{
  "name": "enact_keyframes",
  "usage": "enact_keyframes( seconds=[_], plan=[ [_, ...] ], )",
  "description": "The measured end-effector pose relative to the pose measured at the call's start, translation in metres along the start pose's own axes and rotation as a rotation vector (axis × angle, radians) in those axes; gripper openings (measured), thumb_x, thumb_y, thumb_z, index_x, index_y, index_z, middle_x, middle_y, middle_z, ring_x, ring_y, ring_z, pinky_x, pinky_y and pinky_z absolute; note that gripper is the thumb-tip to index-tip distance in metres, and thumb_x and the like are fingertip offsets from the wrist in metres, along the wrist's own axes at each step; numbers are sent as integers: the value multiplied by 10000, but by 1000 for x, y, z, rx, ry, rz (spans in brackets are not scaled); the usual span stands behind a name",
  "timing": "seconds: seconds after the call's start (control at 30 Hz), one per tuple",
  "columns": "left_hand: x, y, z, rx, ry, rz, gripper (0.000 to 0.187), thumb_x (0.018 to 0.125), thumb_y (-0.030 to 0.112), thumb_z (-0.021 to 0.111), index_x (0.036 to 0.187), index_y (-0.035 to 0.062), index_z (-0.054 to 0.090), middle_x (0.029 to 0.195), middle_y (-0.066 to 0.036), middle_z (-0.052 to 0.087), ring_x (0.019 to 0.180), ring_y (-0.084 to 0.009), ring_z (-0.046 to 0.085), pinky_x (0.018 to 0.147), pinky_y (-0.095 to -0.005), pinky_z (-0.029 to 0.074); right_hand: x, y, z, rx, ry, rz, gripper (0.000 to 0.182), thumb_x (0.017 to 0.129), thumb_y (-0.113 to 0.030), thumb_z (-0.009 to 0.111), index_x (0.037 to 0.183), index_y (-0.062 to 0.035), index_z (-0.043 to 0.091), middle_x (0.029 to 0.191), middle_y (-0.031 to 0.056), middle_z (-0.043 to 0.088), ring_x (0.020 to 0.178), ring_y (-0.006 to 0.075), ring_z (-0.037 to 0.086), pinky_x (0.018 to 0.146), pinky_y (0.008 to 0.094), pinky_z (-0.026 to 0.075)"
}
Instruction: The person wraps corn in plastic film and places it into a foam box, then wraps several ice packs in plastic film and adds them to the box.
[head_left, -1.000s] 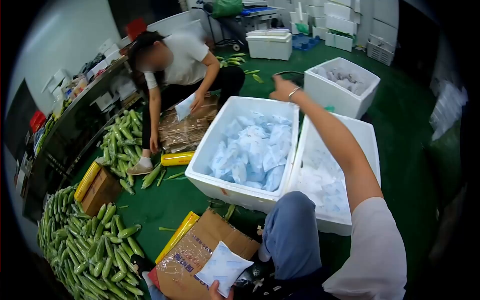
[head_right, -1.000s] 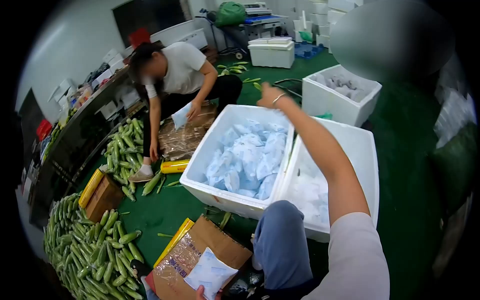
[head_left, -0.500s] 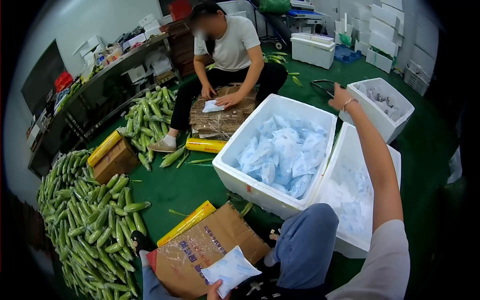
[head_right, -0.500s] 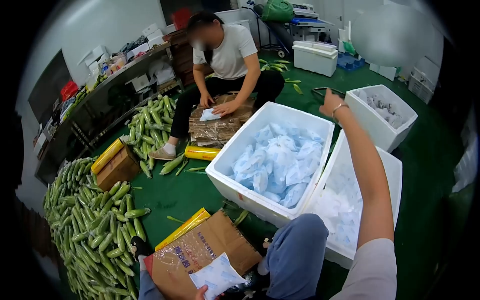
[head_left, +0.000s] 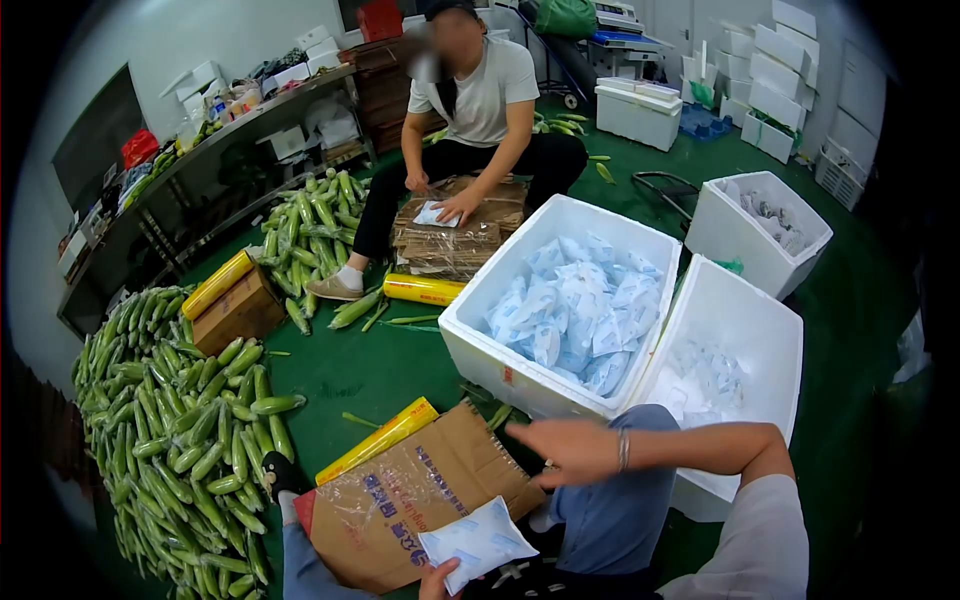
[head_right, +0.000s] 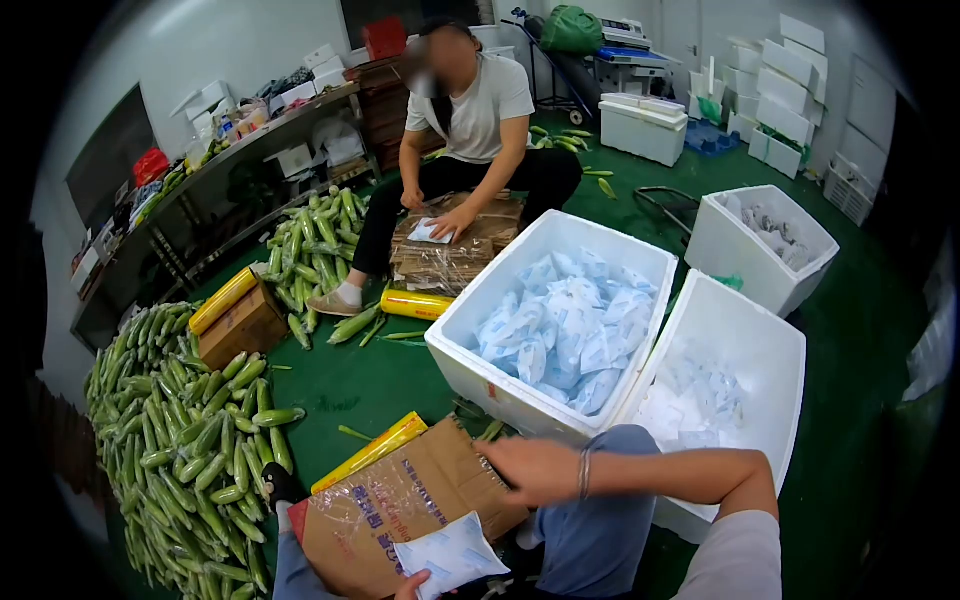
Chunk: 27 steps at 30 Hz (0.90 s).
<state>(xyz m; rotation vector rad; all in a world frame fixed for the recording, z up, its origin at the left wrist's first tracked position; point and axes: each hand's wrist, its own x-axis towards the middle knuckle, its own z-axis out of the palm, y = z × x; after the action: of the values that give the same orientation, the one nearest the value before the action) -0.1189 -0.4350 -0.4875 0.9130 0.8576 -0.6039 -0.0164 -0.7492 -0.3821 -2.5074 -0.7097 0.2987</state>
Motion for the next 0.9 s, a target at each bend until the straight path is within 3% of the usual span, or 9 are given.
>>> enact_keyframes(
  seconds=[0.03, 0.1, 0.13, 0.17, 0.23, 0.43, 0.7, 0.9],
  plan=[
    [5, -3, -5, 25, -30, -5, 455, 774, 34, 618, 1203, -26, 478, 1094, -161, 592, 956, -288, 615, 759, -384, 552, 1, 1, 26, 4, -71, -54, 753, 802, -347, 660, 1337, 50, 309, 1106, 222, 521, 1007, 347, 532, 860, 399, 449],
    [15, -9, -13, 51, -65, -6, 457, 772, 39, 622, 1200, -27, 476, 1089, -160, 592, 950, -290, 617, 744, -383, 556, -4, -19, 54, 49, -1, -215, 761, 757, -361, 710, 1290, 41, 346, 1193, 244, 464, 1034, 366, 502, 844, 417, 445],
    [18, -12, -16, 52, -84, -23, 478, 765, 43, 632, 1209, -18, 467, 1091, -159, 590, 951, -290, 617, 744, -389, 555, -5, -27, 67, 28, 41, -260, 848, 724, -366, 741, 1327, 43, 309, 1235, 234, 441, 1051, 354, 492, 878, 410, 426],
    [21, -15, -19, 52, -103, -40, 499, 759, 47, 643, 1219, -9, 458, 1093, -158, 589, 952, -291, 617, 743, -394, 554, -7, -34, 78, 28, 43, -262, 848, 724, -366, 741, 1327, 43, 309, 1235, 234, 441, 1051, 354, 492, 878, 410, 426],
    [28, -24, -29, 41, -124, -21, 522, 749, 49, 656, 1228, 5, 455, 1103, -158, 587, 961, -293, 613, 754, -398, 552, -11, -48, 95, 67, -173, -216, 951, 693, -375, 765, 1377, 40, 250, 1310, 241, 380, 1134, 365, 445, 949, 405, 379],
    [13, -25, -25, 72, -191, -27, 590, 733, 35, 674, 1269, 31, 427, 1150, -152, 569, 1003, -302, 596, 807, -412, 540, -23, -72, 117, 59, -189, -224, 1053, 649, -358, 793, 1422, 17, 185, 1398, 271, 264, 1274, 401, 312, 1025, 435, 292],
    [-5, -29, -20, 114, -177, -4, 585, 742, 24, 669, 1276, 16, 429, 1157, -151, 565, 1018, -304, 590, 822, -415, 531, -29, -68, 143, 69, -211, -161, 1033, 649, -300, 783, 1426, 8, 176, 1371, 263, 305, 1267, 392, 323, 1037, 439, 262],
    [-5, -33, -27, 173, -223, 11, 497, 760, 59, 674, 1221, -14, 501, 1069, -142, 613, 946, -283, 625, 771, -382, 535, -34, -73, 148, 59, -226, -135, 1046, 645, -314, 785, 1427, 10, 171, 1361, 264, 318, 1266, 391, 325, 1040, 439, 258]
  ],
)
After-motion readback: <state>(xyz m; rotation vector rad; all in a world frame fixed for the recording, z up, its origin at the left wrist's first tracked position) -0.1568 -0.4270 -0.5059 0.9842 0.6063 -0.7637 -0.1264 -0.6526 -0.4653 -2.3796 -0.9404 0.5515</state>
